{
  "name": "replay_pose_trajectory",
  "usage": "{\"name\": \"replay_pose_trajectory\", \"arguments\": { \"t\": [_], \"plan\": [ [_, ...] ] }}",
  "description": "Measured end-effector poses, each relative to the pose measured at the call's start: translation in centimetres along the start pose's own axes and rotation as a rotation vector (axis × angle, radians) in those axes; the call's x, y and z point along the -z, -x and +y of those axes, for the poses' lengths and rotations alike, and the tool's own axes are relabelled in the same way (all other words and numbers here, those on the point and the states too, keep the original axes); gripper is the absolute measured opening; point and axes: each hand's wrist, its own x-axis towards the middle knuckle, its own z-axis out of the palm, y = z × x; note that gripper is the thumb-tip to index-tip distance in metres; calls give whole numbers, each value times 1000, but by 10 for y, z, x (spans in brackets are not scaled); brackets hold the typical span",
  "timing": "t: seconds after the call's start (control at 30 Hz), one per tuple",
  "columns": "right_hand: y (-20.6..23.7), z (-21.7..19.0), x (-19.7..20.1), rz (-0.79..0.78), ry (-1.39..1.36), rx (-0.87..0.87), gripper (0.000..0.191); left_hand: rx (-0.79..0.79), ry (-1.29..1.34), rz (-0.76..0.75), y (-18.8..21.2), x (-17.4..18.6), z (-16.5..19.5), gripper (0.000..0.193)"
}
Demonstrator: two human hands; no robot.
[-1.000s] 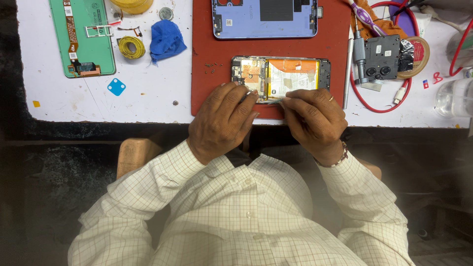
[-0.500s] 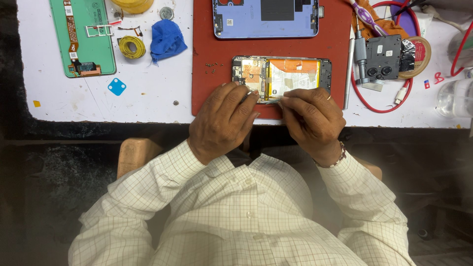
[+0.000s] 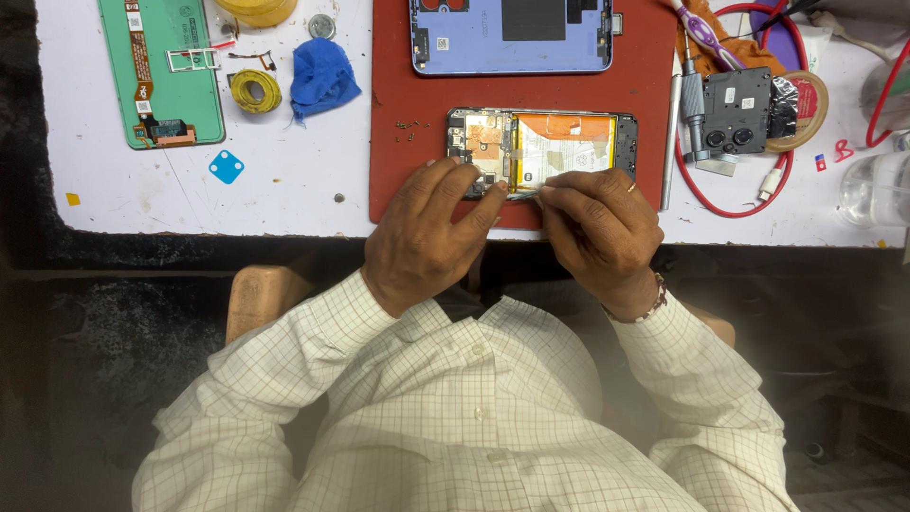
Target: The person repairs a disassembled smartphone at a workbench. They use a pry tool and screwdriver on the phone's camera module and internal components, lift off the blue back cover, manipulate small parts near the battery, and reposition the phone body while working on its internals.
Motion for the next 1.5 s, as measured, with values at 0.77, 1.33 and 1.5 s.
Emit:
{"name": "replay_pose_trajectory", "arguments": {
  "t": [0.77, 1.33, 1.5],
  "plan": [
    [-3, -2, 1, -16, -3, 0, 20, -34, -82, 4, -5, 2, 5, 28],
    [2, -2, 3, -33, 6, -53, 22, 34, 89, 50, -1, 0, 0, 43],
    [5, 1, 5, -81, -30, -57, 21, 133, 284, 63, -5, 6, 0, 44]
  ]
}}
